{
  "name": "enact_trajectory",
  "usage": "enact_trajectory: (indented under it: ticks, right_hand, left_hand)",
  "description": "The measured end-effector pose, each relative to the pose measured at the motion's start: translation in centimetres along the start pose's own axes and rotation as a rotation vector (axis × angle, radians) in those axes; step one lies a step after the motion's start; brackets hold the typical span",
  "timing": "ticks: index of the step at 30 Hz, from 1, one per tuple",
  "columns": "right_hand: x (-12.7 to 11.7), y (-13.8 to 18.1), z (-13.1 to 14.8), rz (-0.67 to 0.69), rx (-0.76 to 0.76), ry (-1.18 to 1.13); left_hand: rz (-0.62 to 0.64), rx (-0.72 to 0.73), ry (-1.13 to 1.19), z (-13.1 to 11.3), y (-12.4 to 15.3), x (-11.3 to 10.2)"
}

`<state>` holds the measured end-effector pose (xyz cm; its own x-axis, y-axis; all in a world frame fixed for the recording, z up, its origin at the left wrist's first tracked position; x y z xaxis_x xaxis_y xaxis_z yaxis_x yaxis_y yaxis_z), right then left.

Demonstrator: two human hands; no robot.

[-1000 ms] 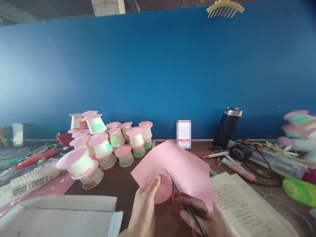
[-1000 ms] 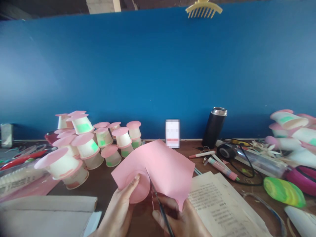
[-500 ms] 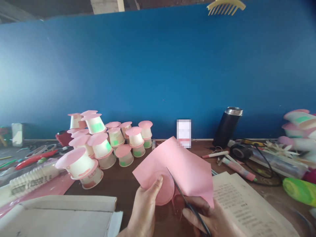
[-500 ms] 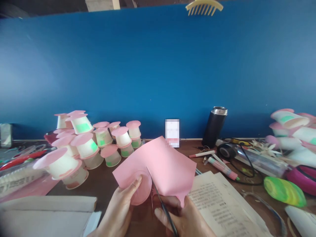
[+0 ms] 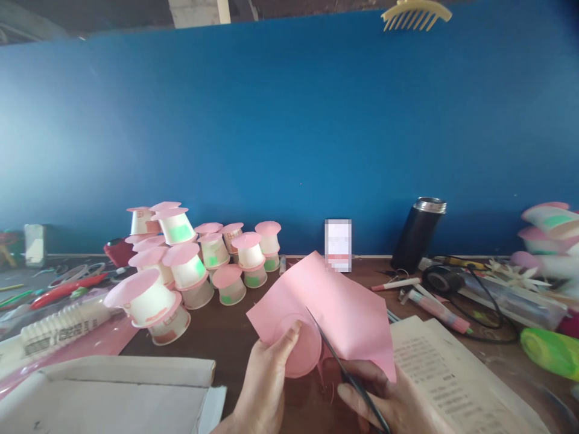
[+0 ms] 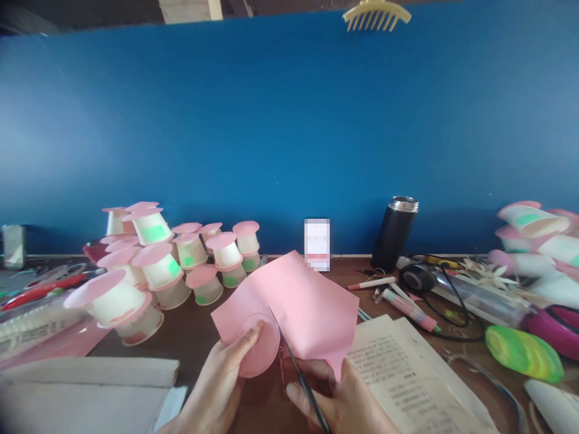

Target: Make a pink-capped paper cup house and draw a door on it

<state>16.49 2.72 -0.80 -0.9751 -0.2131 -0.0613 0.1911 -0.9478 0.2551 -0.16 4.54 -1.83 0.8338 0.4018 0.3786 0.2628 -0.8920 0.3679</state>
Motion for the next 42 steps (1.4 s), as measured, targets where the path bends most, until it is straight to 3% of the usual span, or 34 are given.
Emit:
enact_trajectory:
  ticks: [14,23,33,42]
  right_hand:
    - [-0.1,0.5,0.8,-0.013,0.023,0.094]
    - [-0.2,0.6,1.5,-0.046,-0.050,0.149]
    - [0.4,0.4,1.1,0.041,-0.012,0.120]
    - [0.6,0.4,1.7,0.121,-0.066,0.153]
  left_hand:
    - [-0.027,0.023,0.007,-0.5,0.2,-0.1]
    - [0.001,0.020,0.004,-0.6,0.5,0.2]
    - [0.026,0.020,-0.001,-0.4,0.3,0.1]
    - [0.039,0.039,-0.028,-0.6,0.2,0.0]
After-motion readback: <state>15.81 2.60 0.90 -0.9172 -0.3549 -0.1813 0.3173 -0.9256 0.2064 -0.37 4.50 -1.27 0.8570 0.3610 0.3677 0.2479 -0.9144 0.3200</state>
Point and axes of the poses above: each hand's wrist, its own y-axis away from the middle knuckle, its own x-axis out of the palm, z = x × y, the point moved 7 cm from there along -y, towards the middle knuckle, and after that the axes turned 8 degrees about -z, right-handed, at the moved point
